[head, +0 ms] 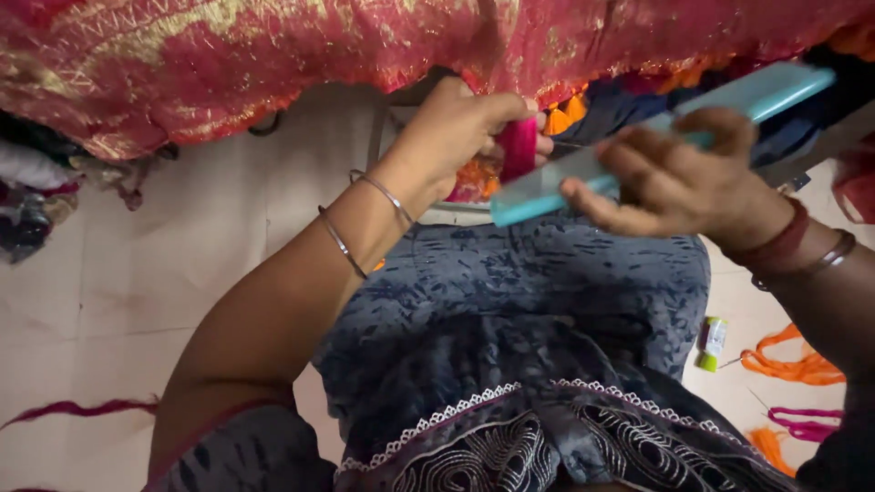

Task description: The recorder is sewing small orange and pink pom-poms onto the edge of a decorative red and gold fabric.

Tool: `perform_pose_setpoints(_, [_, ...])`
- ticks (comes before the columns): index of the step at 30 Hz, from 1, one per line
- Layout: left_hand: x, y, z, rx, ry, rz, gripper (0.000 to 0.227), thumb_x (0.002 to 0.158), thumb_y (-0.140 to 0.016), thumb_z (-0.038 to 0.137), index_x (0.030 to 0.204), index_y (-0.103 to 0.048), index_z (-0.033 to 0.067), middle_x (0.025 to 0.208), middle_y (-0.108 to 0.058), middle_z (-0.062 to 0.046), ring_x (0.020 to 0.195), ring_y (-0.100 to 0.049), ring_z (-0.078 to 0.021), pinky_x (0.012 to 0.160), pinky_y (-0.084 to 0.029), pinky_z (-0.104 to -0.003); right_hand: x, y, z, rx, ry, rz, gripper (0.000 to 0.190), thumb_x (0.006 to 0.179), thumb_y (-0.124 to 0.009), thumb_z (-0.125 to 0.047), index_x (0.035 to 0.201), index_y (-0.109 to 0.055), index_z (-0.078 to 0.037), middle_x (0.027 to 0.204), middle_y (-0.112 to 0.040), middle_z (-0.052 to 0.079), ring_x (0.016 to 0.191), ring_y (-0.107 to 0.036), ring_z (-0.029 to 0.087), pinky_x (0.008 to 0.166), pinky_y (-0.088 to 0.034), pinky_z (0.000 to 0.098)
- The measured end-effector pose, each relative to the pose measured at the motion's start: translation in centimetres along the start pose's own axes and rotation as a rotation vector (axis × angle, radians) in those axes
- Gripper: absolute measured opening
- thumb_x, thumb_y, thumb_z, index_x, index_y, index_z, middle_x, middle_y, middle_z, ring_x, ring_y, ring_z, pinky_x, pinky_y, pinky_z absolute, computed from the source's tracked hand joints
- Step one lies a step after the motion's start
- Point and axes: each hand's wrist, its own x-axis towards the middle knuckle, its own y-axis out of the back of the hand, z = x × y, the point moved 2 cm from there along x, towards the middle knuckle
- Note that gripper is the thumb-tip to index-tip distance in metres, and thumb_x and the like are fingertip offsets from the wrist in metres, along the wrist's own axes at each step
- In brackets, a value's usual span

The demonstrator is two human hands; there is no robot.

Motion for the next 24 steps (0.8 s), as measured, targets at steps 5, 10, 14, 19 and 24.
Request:
perform_pose_setpoints(5, [2.5,0.9,-2.2,0.124,-0.233,0.025,0.018,0.085,-0.074,0.012,0.089,-0.078,-0.0059,0.083,-0.077,-0.012,0.071,-0.073,-0.0152,0.064,-0.058,-0.032,0.5,-0.4,0.4,-0.093,-0.145,-0.097,0.042,0.097,-0.074,-0.053,0.134,-0.066,-0.036,0.093,-0.062,-0.006,0.089,-0.058,0.012,0.096,-0.037,0.0483])
perform_pose_setpoints(10, [1.8,0.9,-2.3,0.069,-0.175,0.063,0.02,0.087,-0.073,0.014,0.091,-0.077,-0.0044,0.086,-0.077,-0.013,0.071,-0.074,-0.0138,0.061,-0.058,-0.029,-0.6,-0.3,-2.9,0.043,-0.153,-0.238,0.049,0.09,-0.077,-0.037,0.136,-0.065,-0.035,0.102,-0.064,-0.006,0.092,-0.056,0.011,0.094,-0.039,0.045])
perform_pose_setpoints(14, [1.9,0.3,-4.6,0.102,-0.17,0.036,0.029,0.094,-0.066,0.022,0.092,-0.076,-0.005,0.082,-0.08,-0.01,0.068,-0.075,-0.0124,0.062,-0.061,-0.028,-1.1,0.7,-8.4,0.518,-0.251,-0.229,0.051,0.087,-0.078,-0.023,0.136,-0.066,-0.025,0.101,-0.064,-0.001,0.098,-0.06,0.018,0.084,-0.043,0.0418])
perform_pose_setpoints(19, [1.1,-0.4,-9.3,0.311,-0.434,0.12,0.037,0.109,-0.055,0.03,0.098,-0.073,-0.0006,0.084,-0.076,-0.001,0.073,-0.065,-0.0052,0.065,-0.053,-0.022,-1.4,-0.4,-14.3,1.182,-0.607,-0.35,0.041,0.082,-0.079,-0.028,0.121,-0.072,-0.015,0.113,-0.071,0.003,0.098,-0.064,0.022,0.083,-0.048,0.0422])
perform_pose_setpoints(24, [-0.1,-1.2,-10.3,0.156,-0.577,0.141,0.03,0.113,-0.051,0.027,0.112,-0.069,0.0028,0.09,-0.072,-0.001,0.09,-0.066,-0.0056,0.088,-0.053,-0.023,0.8,-3.8,-7.8,1.789,-1.582,0.218,0.032,0.1,-0.071,-0.028,0.123,-0.067,-0.007,0.127,-0.068,0.007,0.121,-0.065,0.019,0.107,-0.053,0.0342])
